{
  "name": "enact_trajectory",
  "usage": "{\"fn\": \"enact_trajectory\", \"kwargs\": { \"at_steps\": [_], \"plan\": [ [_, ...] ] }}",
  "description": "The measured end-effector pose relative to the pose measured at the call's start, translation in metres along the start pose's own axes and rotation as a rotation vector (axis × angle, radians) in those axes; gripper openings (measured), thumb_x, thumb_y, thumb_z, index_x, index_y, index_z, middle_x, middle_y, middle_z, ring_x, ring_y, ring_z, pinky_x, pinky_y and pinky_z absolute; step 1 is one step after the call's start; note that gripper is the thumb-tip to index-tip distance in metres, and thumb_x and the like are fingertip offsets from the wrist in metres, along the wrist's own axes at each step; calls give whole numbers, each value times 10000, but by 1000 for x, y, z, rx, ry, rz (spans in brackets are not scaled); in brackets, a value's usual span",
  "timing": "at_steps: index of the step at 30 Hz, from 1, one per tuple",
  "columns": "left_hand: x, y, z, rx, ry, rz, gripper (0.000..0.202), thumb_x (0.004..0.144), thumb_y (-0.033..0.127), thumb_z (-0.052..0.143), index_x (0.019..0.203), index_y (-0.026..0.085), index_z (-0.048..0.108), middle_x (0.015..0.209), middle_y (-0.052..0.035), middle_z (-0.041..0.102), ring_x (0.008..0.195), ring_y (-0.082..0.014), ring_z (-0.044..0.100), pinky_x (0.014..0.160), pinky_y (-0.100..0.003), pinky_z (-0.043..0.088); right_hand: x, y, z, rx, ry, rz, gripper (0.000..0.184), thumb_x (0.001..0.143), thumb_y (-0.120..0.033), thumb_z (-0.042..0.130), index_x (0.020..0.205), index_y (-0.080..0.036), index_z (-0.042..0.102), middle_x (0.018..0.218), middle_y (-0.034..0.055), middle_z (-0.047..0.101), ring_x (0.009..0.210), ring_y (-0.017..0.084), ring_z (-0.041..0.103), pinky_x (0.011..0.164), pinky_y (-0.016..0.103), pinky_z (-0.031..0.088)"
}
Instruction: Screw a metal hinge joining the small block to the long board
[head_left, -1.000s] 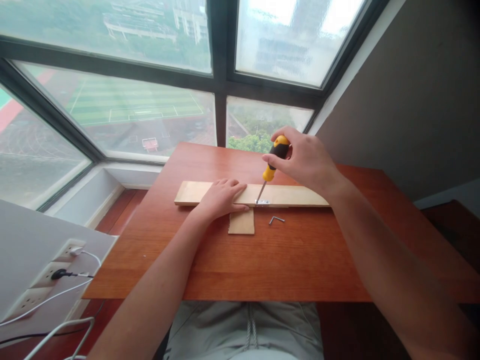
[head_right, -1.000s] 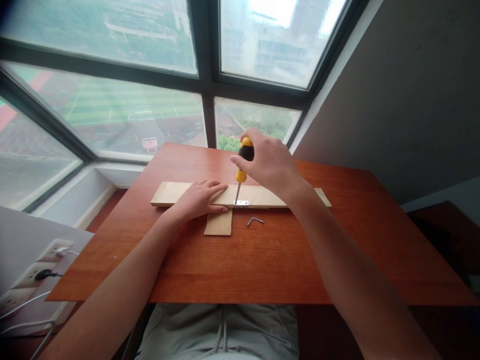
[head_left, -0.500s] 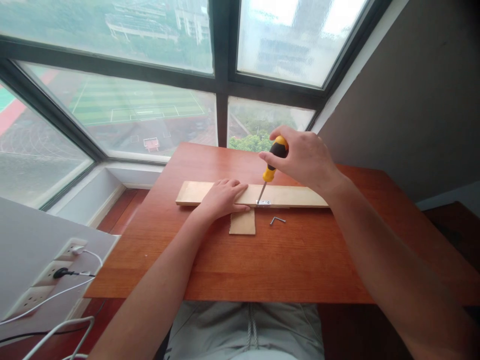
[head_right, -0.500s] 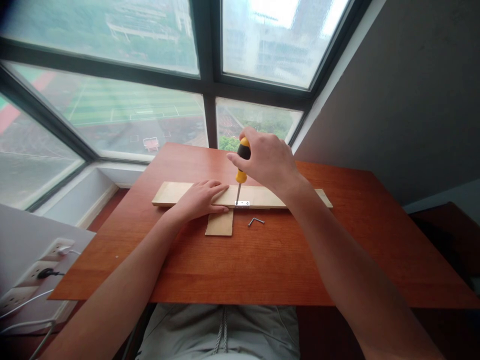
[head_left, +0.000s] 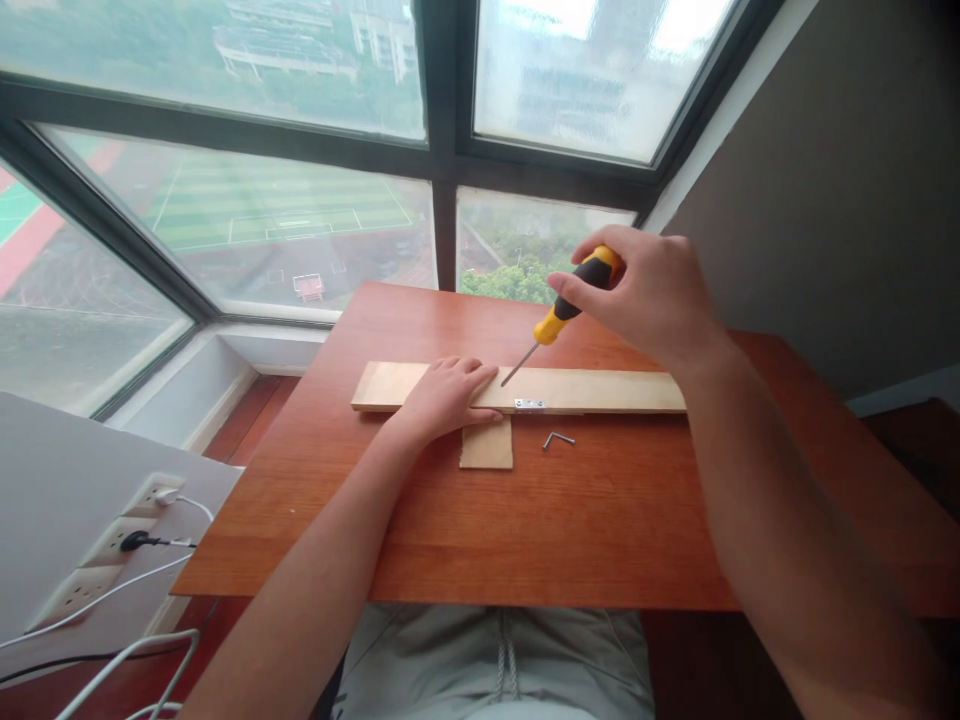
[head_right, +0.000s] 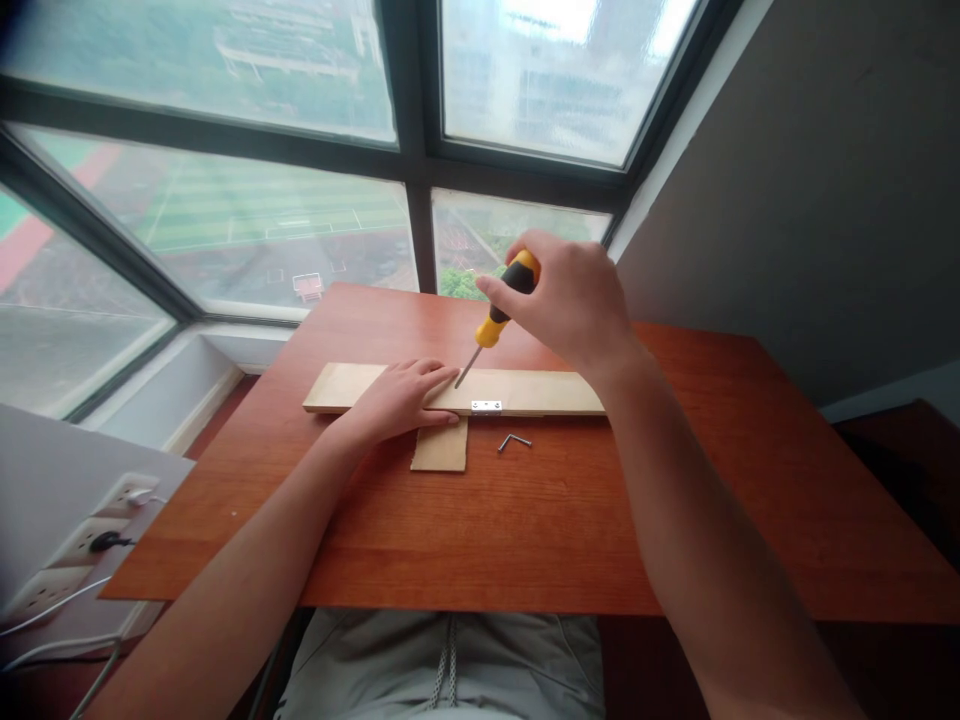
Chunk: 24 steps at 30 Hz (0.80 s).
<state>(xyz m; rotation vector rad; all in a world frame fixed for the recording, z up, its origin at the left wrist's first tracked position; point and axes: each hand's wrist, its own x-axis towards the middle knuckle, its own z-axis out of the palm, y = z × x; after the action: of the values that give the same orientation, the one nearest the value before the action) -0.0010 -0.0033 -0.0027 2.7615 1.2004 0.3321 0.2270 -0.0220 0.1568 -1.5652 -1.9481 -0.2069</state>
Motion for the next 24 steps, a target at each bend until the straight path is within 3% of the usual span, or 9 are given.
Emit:
{"fn": "enact_trajectory", "kwargs": {
  "at_steps": [4, 7, 9, 13, 16, 20, 22, 24],
  "plan": [
    [-1, 0, 1, 4, 1, 4, 622, 841, 598, 648, 1349, 258, 533, 1258, -103, 613, 1102, -296, 582, 924, -387, 431, -17, 33, 11, 297, 51, 227, 353, 755, -537, 759, 800, -194, 690, 638, 1, 599, 585, 143, 566, 556, 289, 445],
    [-1, -1, 1, 17, 5, 3, 633, 829, 599, 663, 1343, 250, 541, 1257, -101, 614, 1103, -296, 581, 928, -387, 428, -39, 63, 31, 767, 2, 487, 389, 727, -534, 789, 837, -179, 676, 664, -1, 621, 544, 120, 582, 494, 249, 485],
    [0, -1, 1, 33, 17, -4, 635, 812, 609, 677, 1320, 247, 560, 1257, -104, 612, 1115, -300, 575, 945, -393, 420, -55, 78, 44, 1027, -29, 664, 378, 702, -497, 825, 810, -171, 667, 703, 4, 647, 558, 97, 585, 532, 224, 535],
    [2, -2, 3, 60, 56, -29, 612, 793, 615, 694, 1273, 251, 587, 1283, -100, 610, 1143, -305, 563, 1012, -427, 378, -83, 91, 60, 1341, -118, 877, 288, 728, -419, 828, 825, -183, 693, 793, 19, 686, 635, 97, 638, 533, 157, 551],
    [2, -3, 6, 80, 82, -56, 569, 816, 579, 690, 1274, 258, 584, 1318, -97, 609, 1194, -311, 541, 1074, -467, 322, -99, 91, 66, 1498, -307, 869, 288, 795, -393, 769, 990, -185, 731, 948, 64, 722, 735, 113, 668, 615, 165, 582],
    [4, -6, 10, 83, 104, -95, 525, 845, 541, 669, 1283, 266, 578, 1376, -101, 589, 1276, -315, 497, 1105, -489, 286, -111, 83, 73, 1601, -541, 711, 438, 799, -358, 736, 1206, -218, 654, 1015, 53, 694, 770, 129, 667, 657, 215, 568],
    [5, -8, 11, 88, 118, -113, 527, 843, 539, 668, 1283, 263, 582, 1391, -105, 582, 1285, -317, 492, 1108, -489, 286, -114, 77, 77, 1543, -630, 615, 452, 749, -352, 747, 1162, -211, 631, 979, 36, 657, 785, 146, 656, 706, 264, 554],
    [6, -10, 10, 86, 126, -125, 524, 844, 530, 667, 1285, 258, 586, 1383, -105, 589, 1275, -314, 501, 1106, -483, 297, -116, 70, 82, 1344, -638, 555, 387, 732, -391, 714, 1051, -200, 604, 856, 8, 604, 741, 149, 619, 665, 276, 523]
  ]
}}
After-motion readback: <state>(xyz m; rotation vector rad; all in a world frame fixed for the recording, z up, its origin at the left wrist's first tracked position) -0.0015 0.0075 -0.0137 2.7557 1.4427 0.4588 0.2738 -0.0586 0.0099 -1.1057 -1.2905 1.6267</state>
